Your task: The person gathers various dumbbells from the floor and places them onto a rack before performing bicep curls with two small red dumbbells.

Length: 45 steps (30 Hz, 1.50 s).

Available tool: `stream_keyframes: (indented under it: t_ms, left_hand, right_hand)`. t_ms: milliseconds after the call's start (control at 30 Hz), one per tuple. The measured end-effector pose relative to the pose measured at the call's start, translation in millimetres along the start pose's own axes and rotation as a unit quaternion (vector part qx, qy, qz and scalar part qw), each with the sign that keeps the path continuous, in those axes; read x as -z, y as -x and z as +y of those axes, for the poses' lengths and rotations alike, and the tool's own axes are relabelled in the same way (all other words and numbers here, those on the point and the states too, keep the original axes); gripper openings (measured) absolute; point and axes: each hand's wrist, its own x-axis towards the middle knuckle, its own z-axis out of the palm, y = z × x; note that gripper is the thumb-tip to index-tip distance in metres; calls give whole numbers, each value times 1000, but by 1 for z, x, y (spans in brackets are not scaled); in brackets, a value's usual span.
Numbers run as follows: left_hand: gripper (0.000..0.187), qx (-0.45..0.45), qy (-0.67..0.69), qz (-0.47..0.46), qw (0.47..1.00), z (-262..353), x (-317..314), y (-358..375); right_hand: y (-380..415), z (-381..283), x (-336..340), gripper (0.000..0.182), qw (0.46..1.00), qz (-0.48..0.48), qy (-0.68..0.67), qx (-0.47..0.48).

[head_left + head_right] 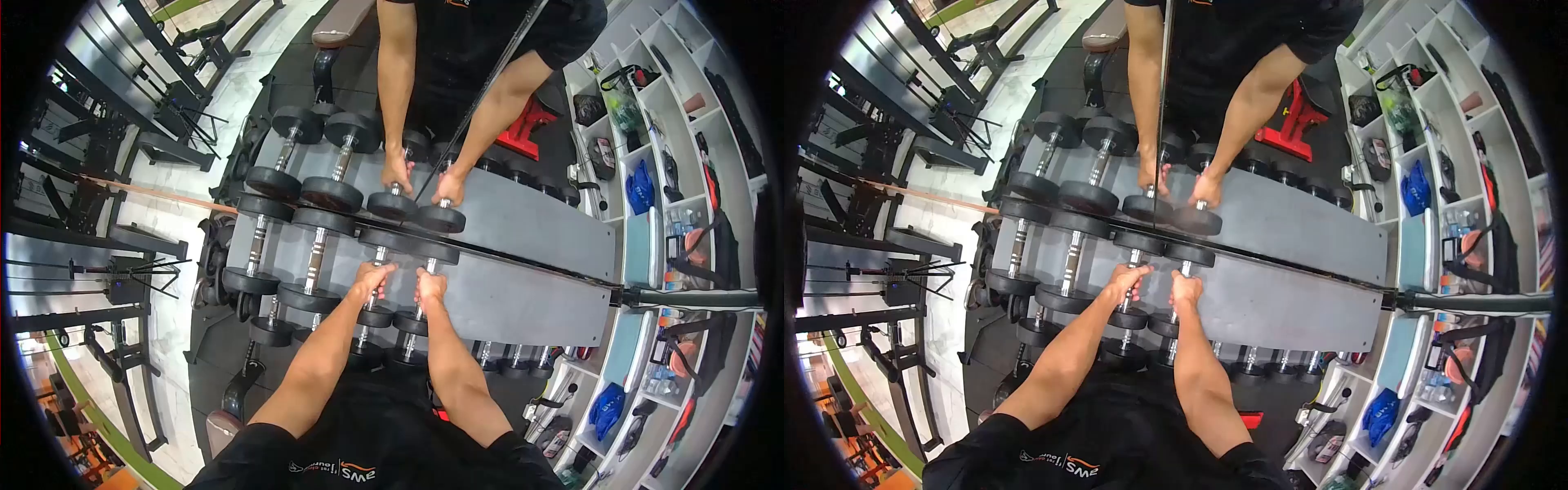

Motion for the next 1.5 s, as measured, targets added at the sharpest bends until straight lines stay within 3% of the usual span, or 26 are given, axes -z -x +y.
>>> stream_keyframes:
  t_ms: [167,367,567,667,767,967,1267,1500]
  left_hand:
    - [38,-1,-4,19,1000,-1,-10,5]
    - [29,-12,-40,104,994,-5,-13,-9]
    - [23,-9,-127,179,975,7,-15,3]
    - [24,-17,-131,184,974,4,-15,0]
    - [26,-11,-137,171,976,9,-13,9]
    - [27,-52,-153,163,973,14,-12,21]
    - [28,-54,-110,130,984,3,-8,-2]
    - [35,-9,-32,5,999,-2,0,-12]
  right_hand:
    - [0,0,9,26,1000,11,17,-2]
    - [8,-2,3,24,1000,7,11,17]
    - [6,1,5,20,999,-24,28,32]
    - [12,-3,13,24,995,-100,-14,9]
    - [20,-13,18,26,992,-127,9,-19]
    - [12,-10,6,27,995,-60,-14,-84]
    - [13,-13,4,28,995,-53,6,-79]
    - [19,-15,2,32,998,-16,44,-30]
